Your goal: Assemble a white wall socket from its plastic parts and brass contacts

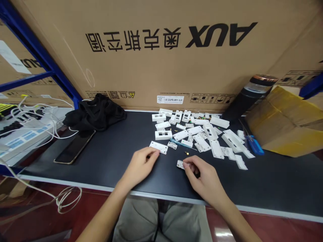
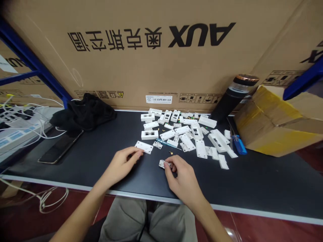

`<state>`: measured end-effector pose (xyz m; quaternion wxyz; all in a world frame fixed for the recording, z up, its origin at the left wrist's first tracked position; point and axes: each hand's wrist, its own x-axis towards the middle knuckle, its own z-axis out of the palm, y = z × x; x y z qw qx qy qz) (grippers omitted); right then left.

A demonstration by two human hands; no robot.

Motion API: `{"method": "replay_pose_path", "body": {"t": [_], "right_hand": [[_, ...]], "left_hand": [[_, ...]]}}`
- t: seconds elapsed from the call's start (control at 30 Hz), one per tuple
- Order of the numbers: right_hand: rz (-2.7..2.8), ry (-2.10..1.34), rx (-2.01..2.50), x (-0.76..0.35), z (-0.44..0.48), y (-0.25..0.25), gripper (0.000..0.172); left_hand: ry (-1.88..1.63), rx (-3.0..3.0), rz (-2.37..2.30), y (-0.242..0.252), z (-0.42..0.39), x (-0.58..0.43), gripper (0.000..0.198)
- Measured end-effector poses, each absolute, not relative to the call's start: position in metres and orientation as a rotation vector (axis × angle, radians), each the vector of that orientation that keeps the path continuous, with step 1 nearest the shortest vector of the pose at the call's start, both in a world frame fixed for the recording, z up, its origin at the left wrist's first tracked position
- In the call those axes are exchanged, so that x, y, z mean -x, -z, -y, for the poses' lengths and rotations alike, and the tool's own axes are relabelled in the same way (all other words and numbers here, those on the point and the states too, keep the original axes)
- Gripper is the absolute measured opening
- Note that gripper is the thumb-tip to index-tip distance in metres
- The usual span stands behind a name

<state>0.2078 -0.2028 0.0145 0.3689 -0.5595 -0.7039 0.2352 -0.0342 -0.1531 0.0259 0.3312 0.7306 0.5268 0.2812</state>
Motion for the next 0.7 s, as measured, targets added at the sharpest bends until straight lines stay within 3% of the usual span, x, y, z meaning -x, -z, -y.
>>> {"method": "replay_pose_path", "body": {"t": [0.2, 0.33, 0.47, 0.7], "right_hand": [[2.024, -0.287, 1.57, -0.207, 0.204, -0.012, 0.024], [2.073, -0.172, 1.637, -0.205, 0.208, -0.012, 0.025], [2.075, -0.158, 1.654, -0.204, 0.211, -0.011, 0.025], [1.911, -0.283, 1.44, -0.215, 0.209, -0.03, 0.018]], "left_hand": [[-0.759, -2.077, -1.75, -0.025, 0.129, 0.09, 0.032], [-0.889, -2.001, -2.213, -0.03, 0.121, 0.149, 0.046], [-0.562, -1.714, -2.826, -0.03, 0.123, 0.215, 0.062], [-0.485, -1.591, -2.763, -0.028, 0.124, 0.273, 0.076]]}}
